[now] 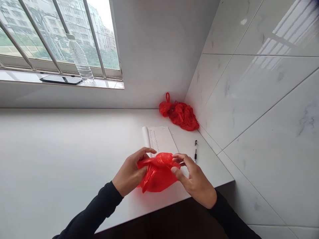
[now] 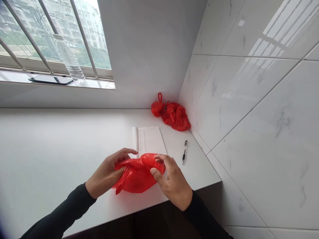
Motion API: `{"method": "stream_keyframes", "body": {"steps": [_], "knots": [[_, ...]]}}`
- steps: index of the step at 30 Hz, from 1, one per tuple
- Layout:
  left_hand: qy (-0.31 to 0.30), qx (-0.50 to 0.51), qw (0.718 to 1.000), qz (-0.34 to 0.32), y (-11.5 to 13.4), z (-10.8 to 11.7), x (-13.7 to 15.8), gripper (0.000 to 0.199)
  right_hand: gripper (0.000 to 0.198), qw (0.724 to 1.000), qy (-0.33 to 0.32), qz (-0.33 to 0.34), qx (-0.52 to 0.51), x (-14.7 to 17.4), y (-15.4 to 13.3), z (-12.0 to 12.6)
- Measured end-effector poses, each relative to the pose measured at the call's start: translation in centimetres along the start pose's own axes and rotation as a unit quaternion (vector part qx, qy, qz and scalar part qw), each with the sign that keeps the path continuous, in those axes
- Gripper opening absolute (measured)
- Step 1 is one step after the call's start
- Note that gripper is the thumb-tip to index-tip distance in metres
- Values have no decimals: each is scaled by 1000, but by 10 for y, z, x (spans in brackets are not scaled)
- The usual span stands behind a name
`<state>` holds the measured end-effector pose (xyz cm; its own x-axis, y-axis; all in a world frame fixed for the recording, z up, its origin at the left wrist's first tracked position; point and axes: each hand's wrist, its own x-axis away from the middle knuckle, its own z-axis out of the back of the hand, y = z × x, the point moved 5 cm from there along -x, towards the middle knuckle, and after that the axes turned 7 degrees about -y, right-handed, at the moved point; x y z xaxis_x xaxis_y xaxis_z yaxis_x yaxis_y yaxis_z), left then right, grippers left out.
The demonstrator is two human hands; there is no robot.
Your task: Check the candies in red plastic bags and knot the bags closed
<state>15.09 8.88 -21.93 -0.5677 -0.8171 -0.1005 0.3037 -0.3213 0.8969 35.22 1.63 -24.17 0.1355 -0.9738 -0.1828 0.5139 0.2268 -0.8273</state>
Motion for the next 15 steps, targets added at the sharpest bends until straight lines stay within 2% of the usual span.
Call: {"method": "stream_keyframes", "body": {"steps": [2,4,8,10,13,15], "knots": [[-17,-14,1000,-3,2,-4,2,30,37,999,-44,0,14,-4,2,-10],[-10,-32,999,0,1,2,4,35,39,997,-69,4,17,-3,4,-13],[78,-70,994,38,-6,30,10,25,33,999,-19,-17,19,7,8,5],[128,-91,987,45,-3,38,12,30,32,999,-3,-31,19,11,7,13],[131,-135,982,6,13,29,11,41,23,999,-8,-27,21,12,0,12],[110,-166,980,-16,25,18,11,35,10,1000,-19,-19,12,12,-6,7]]}}
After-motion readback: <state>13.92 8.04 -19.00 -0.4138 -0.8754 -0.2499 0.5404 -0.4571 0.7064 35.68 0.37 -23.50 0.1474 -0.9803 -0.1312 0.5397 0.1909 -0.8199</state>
